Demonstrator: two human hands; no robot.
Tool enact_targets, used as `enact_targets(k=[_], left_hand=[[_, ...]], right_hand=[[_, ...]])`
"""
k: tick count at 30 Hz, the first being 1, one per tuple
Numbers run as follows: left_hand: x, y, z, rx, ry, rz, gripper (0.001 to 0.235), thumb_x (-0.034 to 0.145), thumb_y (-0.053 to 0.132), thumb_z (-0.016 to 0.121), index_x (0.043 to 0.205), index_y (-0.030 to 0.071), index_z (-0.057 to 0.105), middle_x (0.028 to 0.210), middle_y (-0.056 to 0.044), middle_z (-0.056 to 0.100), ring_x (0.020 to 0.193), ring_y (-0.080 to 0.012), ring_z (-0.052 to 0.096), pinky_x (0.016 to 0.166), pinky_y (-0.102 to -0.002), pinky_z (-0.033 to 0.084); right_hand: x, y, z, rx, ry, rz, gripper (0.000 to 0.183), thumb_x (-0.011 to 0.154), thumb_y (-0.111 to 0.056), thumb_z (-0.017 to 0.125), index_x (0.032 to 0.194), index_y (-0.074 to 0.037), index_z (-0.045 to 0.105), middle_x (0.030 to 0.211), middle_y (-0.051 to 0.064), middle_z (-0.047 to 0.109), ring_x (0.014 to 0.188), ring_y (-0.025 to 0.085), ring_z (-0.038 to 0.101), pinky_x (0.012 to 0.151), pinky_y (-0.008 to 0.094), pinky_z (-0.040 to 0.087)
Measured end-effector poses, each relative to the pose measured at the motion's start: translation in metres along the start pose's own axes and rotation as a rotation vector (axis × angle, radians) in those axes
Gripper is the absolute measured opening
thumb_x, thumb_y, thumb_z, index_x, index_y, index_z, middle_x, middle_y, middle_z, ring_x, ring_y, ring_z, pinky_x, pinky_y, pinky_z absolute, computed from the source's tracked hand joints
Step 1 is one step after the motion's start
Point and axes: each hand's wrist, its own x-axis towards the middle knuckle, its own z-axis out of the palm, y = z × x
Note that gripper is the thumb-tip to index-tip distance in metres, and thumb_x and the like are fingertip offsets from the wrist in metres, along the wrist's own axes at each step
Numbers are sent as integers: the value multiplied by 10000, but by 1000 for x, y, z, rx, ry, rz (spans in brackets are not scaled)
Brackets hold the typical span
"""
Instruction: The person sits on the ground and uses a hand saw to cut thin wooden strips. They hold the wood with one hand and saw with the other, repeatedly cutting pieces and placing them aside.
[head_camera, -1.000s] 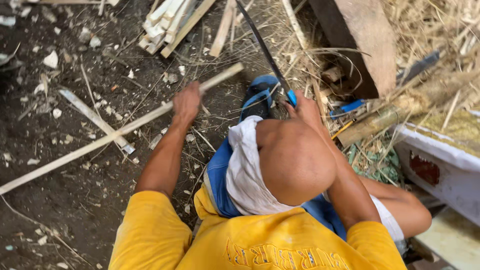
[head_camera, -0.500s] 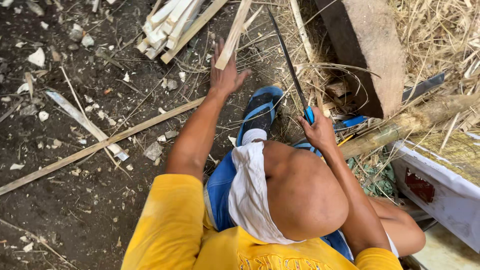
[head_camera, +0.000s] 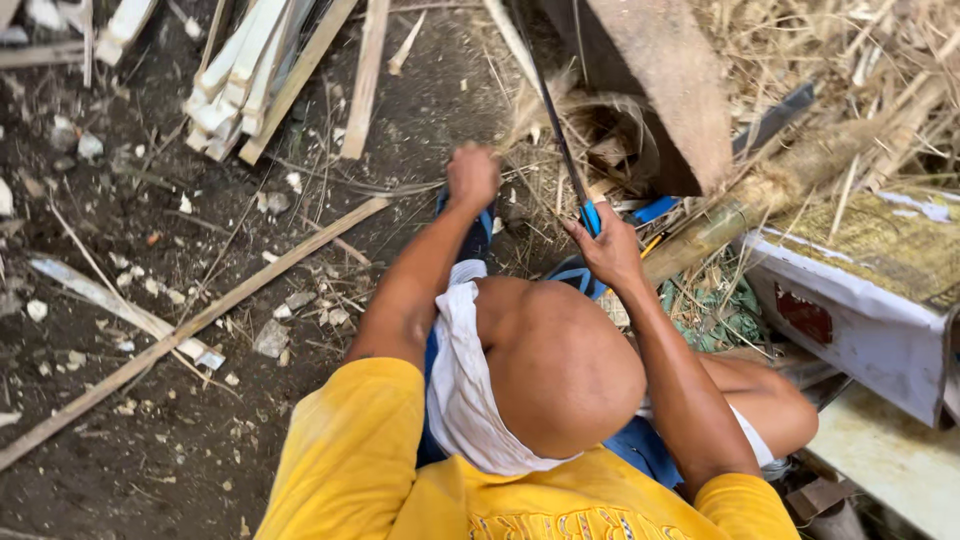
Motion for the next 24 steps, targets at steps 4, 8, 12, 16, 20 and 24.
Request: enact_targets(k=[4,8,12,16,20,24], left_hand=[[16,-31,-22,-193,208,355,183,1008,209,546,1050,203,724,921,-136,699,885,-364,665,771,-481,544],[16,-28,-68,-831,216,38,244,1072,223,445,1195,66,586,816,-78,652,610,-177,663,543,-362,554],[24,19,-146,-1010,409,-21,248,1133,276,413,1137,53,524,788,-21,599,553,-93,549,475,-292,499],[41,131,-210,-1648,547,145,282,1096,309,382,1181,80,524,756,-51,557,578,-131,519,494,-303,464],[-6,286,-205,-755,-203,945,496,1138,242,492,1573,6,453,1525,-208,535,1363,-329,537,1169,-497,407],[-76,367,-209,-77,-827,1150,550,1029,434,647,1423,62,555,1340,-161,685,1209,-286,694,1018,-393,537]], right_hand=[[-7,20,-1,86,48,-13,362,931,-377,754,951,-52,596,661,78,545,604,176,493,592,368,450],[-13,51,6,201,103,-24,349,950,-381,735,943,-60,598,667,45,545,621,158,502,608,353,460],[-19,72,13,311,198,-87,338,947,-369,734,992,-61,605,708,36,555,654,156,523,631,358,472],[-21,86,14,428,241,19,321,954,-344,749,952,-62,596,670,17,578,576,132,546,544,330,464],[-27,93,12,664,276,135,294,970,-329,722,954,-77,571,621,1,556,472,101,531,436,293,437],[-35,96,9,732,280,203,288,966,-324,724,974,-81,569,625,-2,561,448,96,500,406,292,411]])
